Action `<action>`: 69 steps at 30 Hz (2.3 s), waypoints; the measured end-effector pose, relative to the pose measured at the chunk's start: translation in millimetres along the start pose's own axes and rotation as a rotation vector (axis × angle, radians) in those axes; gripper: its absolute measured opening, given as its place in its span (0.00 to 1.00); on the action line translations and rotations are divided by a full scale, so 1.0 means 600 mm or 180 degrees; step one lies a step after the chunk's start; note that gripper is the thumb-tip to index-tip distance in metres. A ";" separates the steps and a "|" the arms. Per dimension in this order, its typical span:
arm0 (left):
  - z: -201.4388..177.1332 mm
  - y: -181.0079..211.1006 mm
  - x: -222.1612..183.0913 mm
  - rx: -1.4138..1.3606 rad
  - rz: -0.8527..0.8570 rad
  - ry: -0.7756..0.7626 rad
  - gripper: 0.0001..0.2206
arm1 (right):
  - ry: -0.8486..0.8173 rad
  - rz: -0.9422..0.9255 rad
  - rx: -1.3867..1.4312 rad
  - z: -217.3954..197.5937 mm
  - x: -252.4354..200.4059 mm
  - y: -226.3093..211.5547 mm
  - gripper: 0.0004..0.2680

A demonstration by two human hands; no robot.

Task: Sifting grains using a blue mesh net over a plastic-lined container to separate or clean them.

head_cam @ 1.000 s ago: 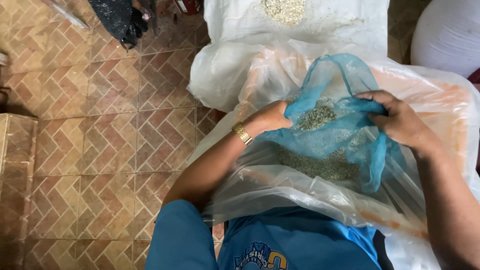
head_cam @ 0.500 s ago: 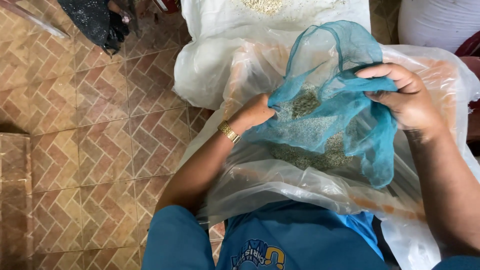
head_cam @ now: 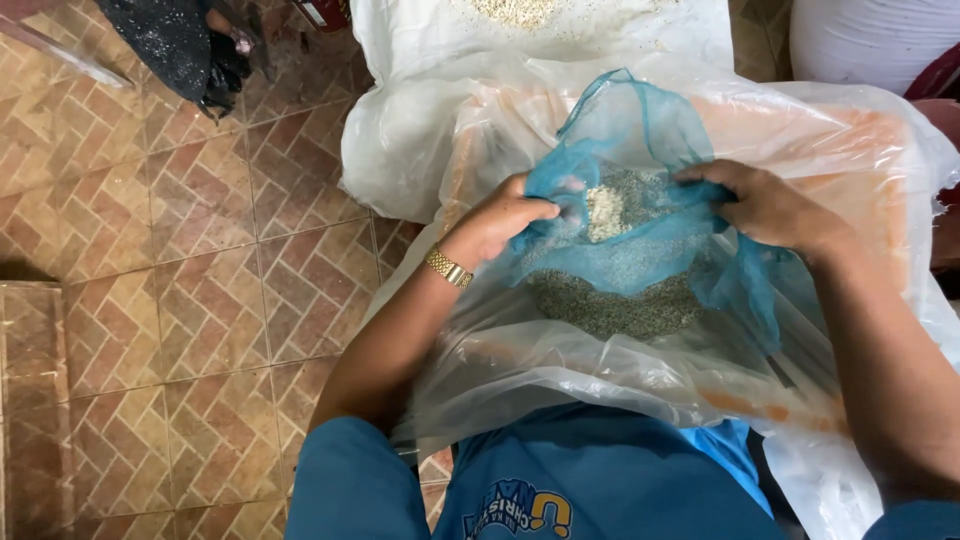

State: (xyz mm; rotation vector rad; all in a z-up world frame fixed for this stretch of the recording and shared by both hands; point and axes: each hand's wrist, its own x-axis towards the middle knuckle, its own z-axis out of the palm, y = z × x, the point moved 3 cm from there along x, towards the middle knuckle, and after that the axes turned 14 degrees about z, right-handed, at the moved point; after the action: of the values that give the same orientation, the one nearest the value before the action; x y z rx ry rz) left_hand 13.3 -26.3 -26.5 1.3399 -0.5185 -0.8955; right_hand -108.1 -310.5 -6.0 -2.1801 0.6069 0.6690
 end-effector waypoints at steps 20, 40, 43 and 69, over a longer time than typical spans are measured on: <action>0.000 0.005 -0.004 0.1263 -0.0387 0.0145 0.09 | 0.0149 -0.0344 -0.0172 -0.003 -0.035 -0.036 0.28; -0.005 0.011 -0.006 0.1890 -0.0429 0.0241 0.22 | 0.0413 -0.1737 0.1867 -0.040 -0.086 -0.033 0.14; -0.009 -0.009 0.002 0.0825 -0.0099 0.0286 0.14 | 0.0634 -0.1432 0.1237 -0.039 -0.098 -0.065 0.16; -0.013 0.012 -0.004 -0.0572 0.0121 0.0097 0.13 | -0.0329 -0.0336 -0.0707 0.011 0.007 0.016 0.22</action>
State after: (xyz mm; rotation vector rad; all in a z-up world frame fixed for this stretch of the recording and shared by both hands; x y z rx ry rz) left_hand 19.7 -20.1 -20.8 1.1751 -0.4283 -0.8683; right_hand -112.5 -312.3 -17.4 -2.3461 0.3756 0.8194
